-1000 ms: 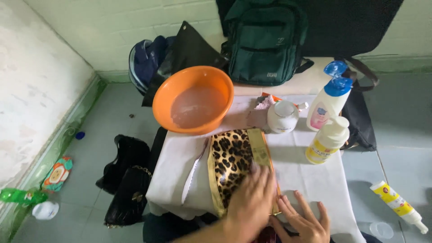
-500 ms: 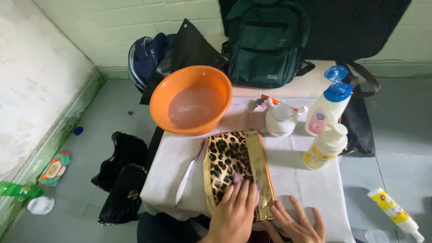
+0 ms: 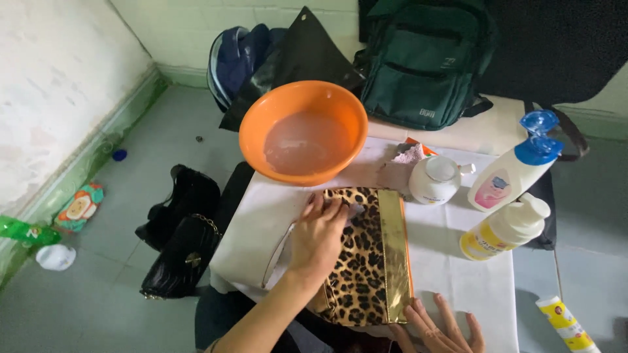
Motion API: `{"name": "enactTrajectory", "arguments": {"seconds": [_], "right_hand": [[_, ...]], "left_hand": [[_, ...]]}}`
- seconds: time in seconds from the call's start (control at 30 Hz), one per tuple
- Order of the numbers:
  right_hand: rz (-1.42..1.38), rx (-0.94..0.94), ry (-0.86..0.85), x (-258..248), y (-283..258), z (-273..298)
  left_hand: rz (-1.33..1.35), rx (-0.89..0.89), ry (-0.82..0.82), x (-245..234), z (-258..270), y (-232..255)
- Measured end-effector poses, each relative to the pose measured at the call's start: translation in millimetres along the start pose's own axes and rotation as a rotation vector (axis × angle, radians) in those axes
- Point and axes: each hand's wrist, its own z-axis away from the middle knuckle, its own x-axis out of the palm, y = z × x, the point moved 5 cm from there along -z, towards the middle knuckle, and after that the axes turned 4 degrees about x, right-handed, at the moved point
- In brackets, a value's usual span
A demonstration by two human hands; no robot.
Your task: Cleaning a leopard-print pouch using a toothbrush and liquid cleaner
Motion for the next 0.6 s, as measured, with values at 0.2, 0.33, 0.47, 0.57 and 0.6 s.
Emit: {"name": "enactTrajectory", "arguments": {"seconds": [0.2, 0.33, 0.47, 0.57, 0.6], "right_hand": [[0.071, -0.066, 0.053, 28.7, 19.0, 19.2], [0.205, -0.185, 0.06, 43.8, 31.5, 26.0], [0.105, -0.207, 0.065, 31.2, 28.9, 20.7], [0.06, -0.156, 0.064, 29.1, 24.8, 16.2], [0.044, -0.123, 0.074, 28.9, 24.6, 16.1]], "left_hand": [[0.075, 0.003, -0.543, -4.7, 75.0, 26.3], [0.159, 0.013, -0.456, -19.3, 70.9, 21.6], [0.124, 0.044, -0.014, -6.6, 29.6, -9.7], [-0.005, 0.091, -0.02, 15.3, 0.0, -24.1], [-0.093, 0.115, 0.012, 22.1, -7.4, -25.9]]}}
